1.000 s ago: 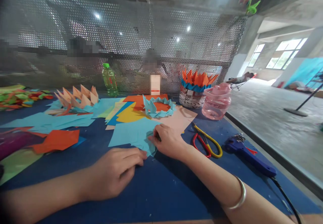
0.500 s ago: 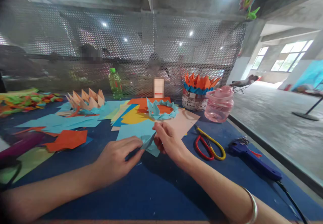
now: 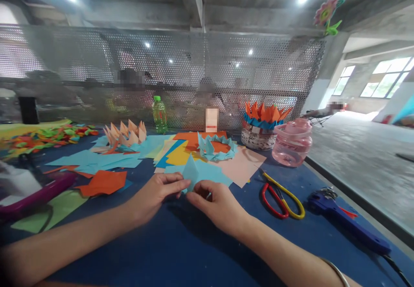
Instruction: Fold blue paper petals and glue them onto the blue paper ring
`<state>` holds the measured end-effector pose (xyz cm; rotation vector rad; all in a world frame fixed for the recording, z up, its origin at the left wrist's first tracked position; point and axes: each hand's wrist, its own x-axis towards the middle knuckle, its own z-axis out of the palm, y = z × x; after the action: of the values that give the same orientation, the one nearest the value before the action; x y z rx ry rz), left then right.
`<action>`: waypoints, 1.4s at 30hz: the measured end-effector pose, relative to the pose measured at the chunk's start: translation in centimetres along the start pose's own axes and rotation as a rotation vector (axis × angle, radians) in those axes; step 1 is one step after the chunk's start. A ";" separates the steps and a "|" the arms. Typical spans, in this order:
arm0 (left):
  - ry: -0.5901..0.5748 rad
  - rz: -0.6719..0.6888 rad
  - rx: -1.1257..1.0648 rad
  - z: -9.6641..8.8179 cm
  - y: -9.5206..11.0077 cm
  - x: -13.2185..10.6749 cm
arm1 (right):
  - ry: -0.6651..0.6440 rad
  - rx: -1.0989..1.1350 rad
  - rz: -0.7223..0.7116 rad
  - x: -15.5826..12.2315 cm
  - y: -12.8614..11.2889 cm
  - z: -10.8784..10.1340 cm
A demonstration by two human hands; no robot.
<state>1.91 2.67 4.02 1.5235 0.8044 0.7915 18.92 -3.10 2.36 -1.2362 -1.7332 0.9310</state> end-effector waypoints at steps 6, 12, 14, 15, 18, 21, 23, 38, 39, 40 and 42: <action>-0.038 0.001 -0.051 -0.2 -0.2 0.0 | 0.024 -0.150 0.001 -0.1 -0.1 0.3; -0.010 -0.028 -0.068 -0.5 0.1 0.3 | 0.033 -0.288 -0.054 -0.3 -0.3 0.3; -0.003 -0.033 -0.063 -0.6 0.3 0.4 | 0.033 -0.308 -0.066 -0.3 -0.4 0.2; 0.002 -0.032 -0.065 -0.7 0.3 0.4 | 0.032 -0.316 -0.074 -0.3 -0.4 0.2; 0.007 -0.038 -0.083 -0.8 0.5 0.3 | 0.037 -0.341 -0.093 -0.2 -0.4 0.1; -0.019 -0.061 -0.082 -1.0 0.5 0.4 | 0.050 -0.387 -0.105 -0.1 -0.2 0.0; -0.049 -0.060 -0.068 -1.1 0.6 0.5 | 0.048 -0.418 -0.118 -0.1 -0.1 0.0; 0.043 -0.067 -0.040 -3.0 -0.3 1.4 | 0.254 -0.722 -0.165 -3.2 -1.9 -4.0; 0.033 -0.071 -0.042 -3.0 -0.3 1.4 | 0.290 -0.802 -0.122 -4.3 -1.8 -5.2; 0.020 -0.072 -0.044 -3.1 -0.3 1.4 | 0.346 -0.903 -0.066 -5.7 -1.6 -6.5; 0.001 -0.073 -0.046 -3.0 -0.2 1.3 | 0.409 -1.116 0.070 -8.9 -0.3 -9.7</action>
<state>0.03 5.34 4.09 1.4455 0.8328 0.7524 29.44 -10.59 5.00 -1.9831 -1.8731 -0.3824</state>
